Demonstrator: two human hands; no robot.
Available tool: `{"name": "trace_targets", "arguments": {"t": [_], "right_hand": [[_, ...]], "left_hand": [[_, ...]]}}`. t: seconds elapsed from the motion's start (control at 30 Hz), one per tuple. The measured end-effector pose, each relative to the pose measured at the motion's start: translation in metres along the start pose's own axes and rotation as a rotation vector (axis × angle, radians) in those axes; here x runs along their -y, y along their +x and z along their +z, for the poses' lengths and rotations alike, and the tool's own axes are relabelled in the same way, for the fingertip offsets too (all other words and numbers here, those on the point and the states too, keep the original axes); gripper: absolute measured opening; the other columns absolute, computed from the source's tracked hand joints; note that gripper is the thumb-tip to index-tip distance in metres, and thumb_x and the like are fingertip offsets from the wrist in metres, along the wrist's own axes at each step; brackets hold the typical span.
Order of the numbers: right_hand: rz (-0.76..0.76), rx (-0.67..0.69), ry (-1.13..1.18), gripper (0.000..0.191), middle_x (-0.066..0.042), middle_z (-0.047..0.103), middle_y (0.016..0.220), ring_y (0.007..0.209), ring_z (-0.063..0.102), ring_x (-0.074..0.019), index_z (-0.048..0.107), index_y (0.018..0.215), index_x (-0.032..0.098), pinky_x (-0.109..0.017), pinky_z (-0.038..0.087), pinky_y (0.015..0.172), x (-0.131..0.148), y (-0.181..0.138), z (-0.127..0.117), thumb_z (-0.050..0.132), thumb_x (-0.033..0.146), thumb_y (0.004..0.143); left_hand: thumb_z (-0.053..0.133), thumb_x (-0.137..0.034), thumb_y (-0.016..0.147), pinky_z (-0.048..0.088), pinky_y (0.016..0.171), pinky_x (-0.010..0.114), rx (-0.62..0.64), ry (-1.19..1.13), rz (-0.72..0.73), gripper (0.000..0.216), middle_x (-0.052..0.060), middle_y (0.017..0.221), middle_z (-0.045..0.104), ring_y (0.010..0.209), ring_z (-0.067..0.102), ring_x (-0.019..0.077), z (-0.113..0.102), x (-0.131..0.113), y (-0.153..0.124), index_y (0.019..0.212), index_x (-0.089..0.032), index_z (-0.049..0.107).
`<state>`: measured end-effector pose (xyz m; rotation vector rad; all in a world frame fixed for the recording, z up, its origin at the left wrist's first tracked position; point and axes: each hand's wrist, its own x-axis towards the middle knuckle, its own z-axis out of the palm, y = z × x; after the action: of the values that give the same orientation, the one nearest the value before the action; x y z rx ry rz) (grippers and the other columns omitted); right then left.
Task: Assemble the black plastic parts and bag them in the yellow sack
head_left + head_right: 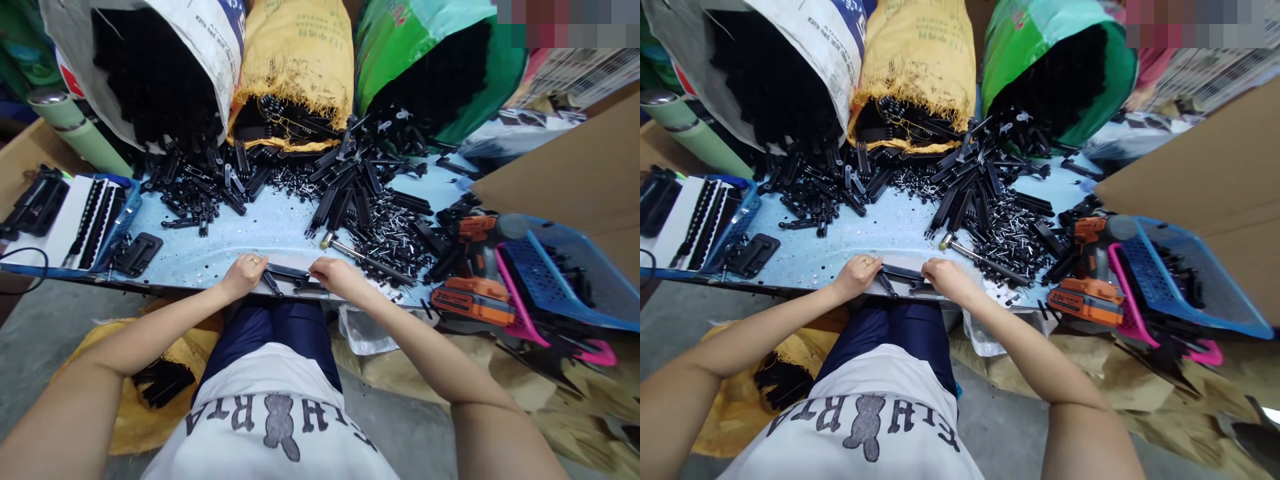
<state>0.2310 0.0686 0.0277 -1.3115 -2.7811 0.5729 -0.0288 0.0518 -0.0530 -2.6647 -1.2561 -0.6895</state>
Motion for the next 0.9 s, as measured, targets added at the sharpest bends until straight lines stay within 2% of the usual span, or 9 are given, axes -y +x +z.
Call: {"name": "trace_targets", "arguments": {"t": [0.13,0.23,0.33,0.43,0.5,0.6,0.77,0.83,0.9], "right_hand": [[-0.031,0.079,-0.171,0.017,-0.009,0.066,0.081,0.077,0.062,-0.0178,0.064,0.083,0.014,-0.024,0.041,0.068,0.011,0.006,-0.002,0.048,0.01,0.087],[0.007,0.031,-0.166,0.013,-0.009,0.067,0.079,0.076,0.063,-0.0182,0.063,0.09,0.014,-0.025,0.043,0.067,0.007,0.003,0.011,0.05,0.013,0.087],[-0.03,-0.203,-0.04,0.019,-0.01,0.069,0.09,0.084,0.064,-0.0182,0.063,0.1,0.016,-0.028,0.047,0.074,-0.006,-0.008,0.039,0.048,0.024,0.091],[-0.159,-0.473,0.08,0.029,-0.012,0.065,0.111,0.099,0.061,-0.0188,0.06,0.113,0.017,-0.032,0.049,0.084,-0.023,-0.021,0.071,0.05,0.032,0.09],[-0.202,-0.536,0.09,0.037,-0.013,0.063,0.114,0.1,0.06,-0.0199,0.056,0.121,0.017,-0.034,0.049,0.084,-0.032,-0.027,0.087,0.054,0.034,0.088],[-0.197,-0.484,0.018,0.045,-0.013,0.065,0.103,0.092,0.06,-0.0213,0.053,0.126,0.016,-0.035,0.05,0.076,-0.043,-0.029,0.095,0.054,0.039,0.087],[-0.23,-0.253,-0.149,0.048,-0.012,0.064,0.103,0.089,0.058,-0.0203,0.053,0.126,0.018,-0.031,0.046,0.073,-0.056,-0.024,0.076,0.047,0.048,0.089],[-0.124,-0.241,-0.25,0.052,-0.014,0.064,0.098,0.085,0.058,-0.0214,0.062,0.113,0.015,-0.031,0.044,0.07,-0.059,-0.023,0.069,0.047,0.057,0.085],[0.008,-0.257,-0.325,0.058,-0.013,0.064,0.08,0.075,0.058,-0.0216,0.067,0.088,0.013,-0.03,0.041,0.064,-0.059,-0.022,0.063,0.044,0.065,0.082]], "left_hand": [[0.037,-0.018,0.093,0.042,0.071,0.036,0.039,0.035,-0.031,0.026,0.007,0.073,0.065,0.078,0.06,0.02,-0.002,0.0,0.0,0.102,-0.014,0.061],[0.041,-0.028,0.092,0.037,0.081,0.044,0.059,0.053,-0.106,0.029,0.012,0.091,0.067,0.093,0.058,0.0251,-0.007,-0.014,0.007,0.111,-0.014,0.058],[0.048,-0.043,0.088,0.033,0.09,0.046,0.153,-0.029,0.013,0.048,0.017,0.113,0.061,0.109,0.051,0.0294,-0.006,-0.039,0.023,0.122,-0.01,0.05],[0.052,-0.05,0.084,0.036,0.086,0.041,0.304,-0.122,0.072,0.056,0.016,0.109,0.06,0.104,0.052,0.0283,0.005,-0.06,0.04,0.122,-0.009,0.049],[0.053,-0.047,0.084,0.037,0.082,0.038,0.36,-0.166,0.005,0.051,0.013,0.104,0.061,0.099,0.054,0.0259,0.014,-0.067,0.046,0.12,-0.011,0.049],[0.054,-0.04,0.085,0.037,0.083,0.037,0.361,-0.193,-0.069,0.048,0.012,0.109,0.06,0.102,0.053,0.025,0.019,-0.07,0.046,0.123,-0.012,0.047],[0.051,-0.039,0.087,0.037,0.088,0.038,0.312,-0.135,0.024,0.055,0.018,0.121,0.055,0.109,0.051,0.027,0.01,-0.064,0.033,0.131,-0.008,0.04],[0.048,-0.041,0.088,0.039,0.082,0.038,0.293,-0.066,0.041,0.054,0.02,0.115,0.058,0.103,0.055,0.0282,0.01,-0.055,0.033,0.129,-0.006,0.043],[0.044,-0.041,0.09,0.042,0.073,0.037,0.278,-0.021,0.049,0.047,0.019,0.1,0.063,0.09,0.06,0.0275,0.013,-0.043,0.037,0.12,-0.005,0.052]]}}
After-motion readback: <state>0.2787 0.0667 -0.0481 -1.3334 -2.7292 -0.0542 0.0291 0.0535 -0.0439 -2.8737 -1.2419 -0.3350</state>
